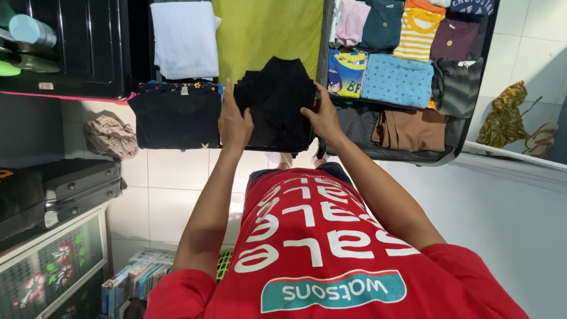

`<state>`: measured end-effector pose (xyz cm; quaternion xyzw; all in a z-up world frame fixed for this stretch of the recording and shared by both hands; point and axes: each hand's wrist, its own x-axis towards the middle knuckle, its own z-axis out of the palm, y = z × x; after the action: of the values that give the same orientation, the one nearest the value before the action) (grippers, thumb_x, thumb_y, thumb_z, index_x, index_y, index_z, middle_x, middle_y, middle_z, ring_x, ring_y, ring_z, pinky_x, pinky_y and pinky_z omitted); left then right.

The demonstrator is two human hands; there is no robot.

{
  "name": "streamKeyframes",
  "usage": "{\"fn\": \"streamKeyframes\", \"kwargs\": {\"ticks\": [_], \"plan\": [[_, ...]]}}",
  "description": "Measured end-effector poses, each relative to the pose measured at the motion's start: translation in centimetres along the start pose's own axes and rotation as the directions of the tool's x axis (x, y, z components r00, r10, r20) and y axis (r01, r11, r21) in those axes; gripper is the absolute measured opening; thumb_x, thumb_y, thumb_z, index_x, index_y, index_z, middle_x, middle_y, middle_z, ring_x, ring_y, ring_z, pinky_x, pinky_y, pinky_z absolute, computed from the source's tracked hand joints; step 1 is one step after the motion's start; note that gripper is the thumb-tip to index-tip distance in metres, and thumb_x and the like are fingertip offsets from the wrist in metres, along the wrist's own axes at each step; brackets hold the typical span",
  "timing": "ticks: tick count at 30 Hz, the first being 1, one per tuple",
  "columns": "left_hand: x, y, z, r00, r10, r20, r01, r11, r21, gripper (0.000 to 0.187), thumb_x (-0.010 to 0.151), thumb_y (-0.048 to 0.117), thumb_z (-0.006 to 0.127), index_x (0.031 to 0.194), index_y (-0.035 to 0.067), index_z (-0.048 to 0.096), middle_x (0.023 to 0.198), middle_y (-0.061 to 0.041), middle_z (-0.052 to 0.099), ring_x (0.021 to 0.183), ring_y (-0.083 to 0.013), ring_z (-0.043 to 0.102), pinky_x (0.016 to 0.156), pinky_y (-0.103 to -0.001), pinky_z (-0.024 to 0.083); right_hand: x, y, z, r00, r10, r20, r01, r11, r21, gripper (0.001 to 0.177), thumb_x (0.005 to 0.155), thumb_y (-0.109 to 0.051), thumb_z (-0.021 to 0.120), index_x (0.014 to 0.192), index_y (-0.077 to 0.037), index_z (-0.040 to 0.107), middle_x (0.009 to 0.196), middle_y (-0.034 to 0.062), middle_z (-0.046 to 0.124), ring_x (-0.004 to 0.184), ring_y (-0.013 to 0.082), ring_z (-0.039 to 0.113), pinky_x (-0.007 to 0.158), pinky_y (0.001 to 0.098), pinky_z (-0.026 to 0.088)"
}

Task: The person systematically transfers folded clothes from one side of an open suitcase to the other. They handle various items including shirts, pants, and shorts, placing them one by one into the empty compartment to organize the luggage.

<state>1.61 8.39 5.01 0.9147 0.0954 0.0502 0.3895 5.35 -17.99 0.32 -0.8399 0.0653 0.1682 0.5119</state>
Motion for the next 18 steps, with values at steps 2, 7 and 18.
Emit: {"fn": "streamKeyframes", "kwargs": {"ticks": [2, 7, 18], "plan": [[-0.1, 0.2, 0.3, 0.965, -0.187, 0.185, 0.16, 0.976, 0.151, 0.097, 0.093, 0.009, 0.071, 0.168, 0.011, 0.011, 0.148, -0.028, 0.049, 0.132, -0.0451, 0.057, 0.109, -0.048, 0.048, 0.7, 2.1, 0.8, 0.981, -0.196, 0.003, 0.195, 0.975, -0.104, 0.088, 0.085, -0.009, 0.083, 0.157, -0.01, 0.032, 0.111, 0.017, 0.068, 0.099, 0.0323, 0.069, 0.087, 0.0419, 0.056], [-1.0, -0.4, 1.3, 0.994, -0.008, 0.11, -0.021, 0.965, 0.261, 0.105, 0.086, 0.009, 0.077, 0.167, 0.01, 0.011, 0.155, -0.027, 0.034, 0.138, -0.0461, 0.048, 0.11, -0.048, 0.046, 0.3, 3.5, 1.4, 0.983, -0.181, -0.012, 0.169, 0.939, -0.298, 0.094, 0.083, -0.018, 0.084, 0.157, -0.005, 0.027, 0.13, 0.0256, 0.057, 0.117, 0.0441, 0.06, 0.099, 0.0492, 0.05], [0.4, 2.6, 1.5, 0.954, 0.295, 0.055, -0.298, 0.908, 0.296, 0.081, 0.098, 0.026, 0.071, 0.165, 0.015, 0.026, 0.167, -0.022, 0.021, 0.157, -0.0418, 0.021, 0.125, -0.06, 0.025, -3.3, -7.3, 1.3, 0.828, -0.561, -0.024, 0.471, 0.717, -0.513, 0.082, 0.092, -0.019, 0.077, 0.159, -0.003, 0.032, 0.157, 0.0272, 0.035, 0.144, 0.0462, 0.038, 0.119, 0.0521, 0.036]]}}
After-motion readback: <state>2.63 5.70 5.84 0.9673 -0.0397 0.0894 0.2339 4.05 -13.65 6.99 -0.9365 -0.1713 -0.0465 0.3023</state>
